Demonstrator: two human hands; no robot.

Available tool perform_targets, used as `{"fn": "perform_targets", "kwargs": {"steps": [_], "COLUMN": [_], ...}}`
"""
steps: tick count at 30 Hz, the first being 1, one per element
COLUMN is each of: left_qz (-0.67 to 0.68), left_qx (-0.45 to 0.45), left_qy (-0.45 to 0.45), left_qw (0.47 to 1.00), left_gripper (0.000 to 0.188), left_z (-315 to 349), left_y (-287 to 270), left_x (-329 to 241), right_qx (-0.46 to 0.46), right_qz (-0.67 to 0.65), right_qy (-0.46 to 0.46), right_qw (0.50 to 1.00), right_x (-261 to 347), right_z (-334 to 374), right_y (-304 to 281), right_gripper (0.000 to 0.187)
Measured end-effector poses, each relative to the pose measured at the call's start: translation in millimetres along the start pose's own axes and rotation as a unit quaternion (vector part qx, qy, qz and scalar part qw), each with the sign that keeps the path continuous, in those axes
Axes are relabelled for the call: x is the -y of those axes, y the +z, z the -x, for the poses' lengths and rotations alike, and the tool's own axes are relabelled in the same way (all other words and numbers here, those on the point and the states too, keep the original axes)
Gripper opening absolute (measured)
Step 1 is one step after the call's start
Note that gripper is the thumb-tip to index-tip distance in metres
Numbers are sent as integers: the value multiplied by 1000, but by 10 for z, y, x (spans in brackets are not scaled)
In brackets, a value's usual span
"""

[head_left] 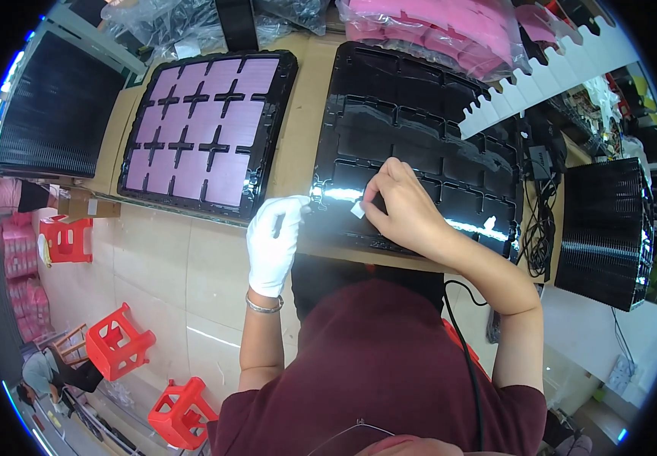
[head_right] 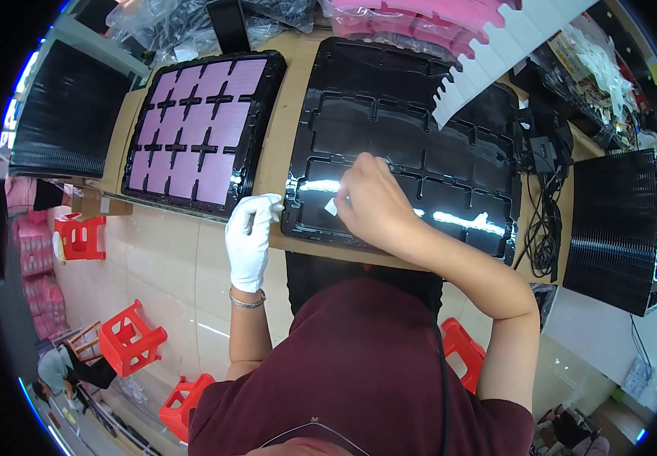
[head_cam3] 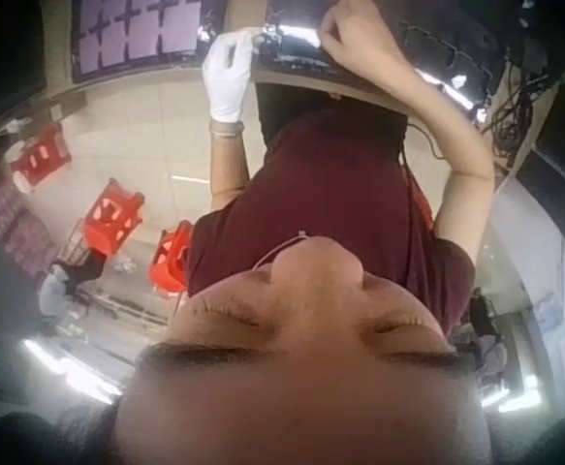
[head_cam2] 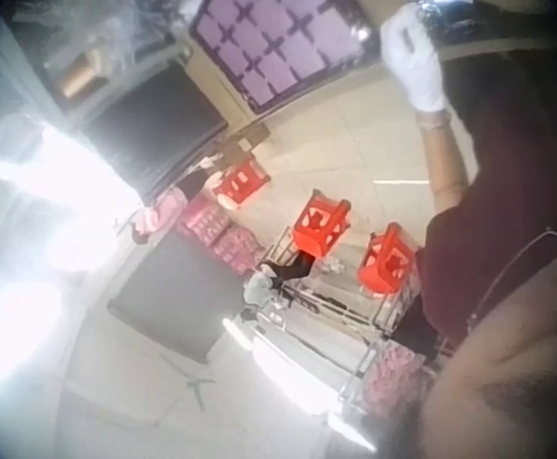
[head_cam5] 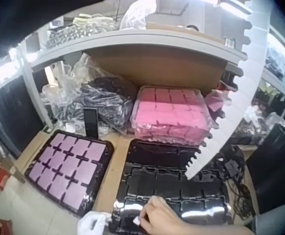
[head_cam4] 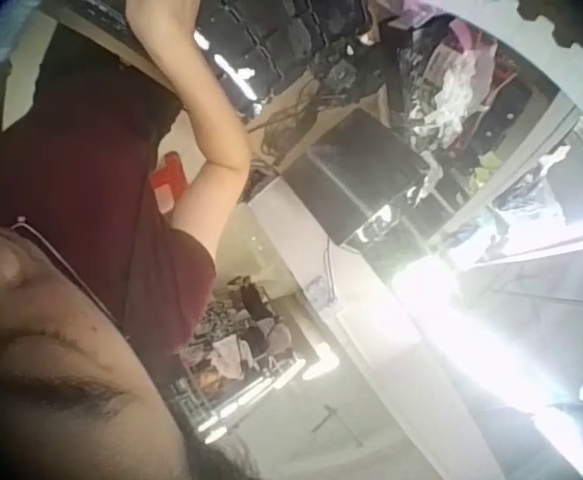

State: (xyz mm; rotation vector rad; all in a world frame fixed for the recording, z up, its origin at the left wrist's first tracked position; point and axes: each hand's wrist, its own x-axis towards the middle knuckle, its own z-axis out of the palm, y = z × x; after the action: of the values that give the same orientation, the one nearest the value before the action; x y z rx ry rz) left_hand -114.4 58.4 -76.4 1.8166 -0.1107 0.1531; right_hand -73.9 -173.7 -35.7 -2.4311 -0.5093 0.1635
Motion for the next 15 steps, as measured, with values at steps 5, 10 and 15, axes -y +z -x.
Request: {"fn": "perform_targets", "kwargs": {"steps": [5,10,15], "left_qz": [5,11,-2], "left_qx": [-4,-16,-19], "left_qy": [6,16,19], "left_qw": [1000,1000,1000], "left_gripper": [10,10,9], "left_z": [-25,-14,-1], "left_y": [-8,-5,-34], "left_x": [-1,32,95], "right_qx": [-13,-57,-40], "right_qz": [45,75,83], "right_qy": [24,-27,-226], "right_qw": [999,995,970], "right_x": [58,-17,74], "right_z": [-15,21,210], "right_y": [47,124,55], "right_gripper": [14,16,17]}}
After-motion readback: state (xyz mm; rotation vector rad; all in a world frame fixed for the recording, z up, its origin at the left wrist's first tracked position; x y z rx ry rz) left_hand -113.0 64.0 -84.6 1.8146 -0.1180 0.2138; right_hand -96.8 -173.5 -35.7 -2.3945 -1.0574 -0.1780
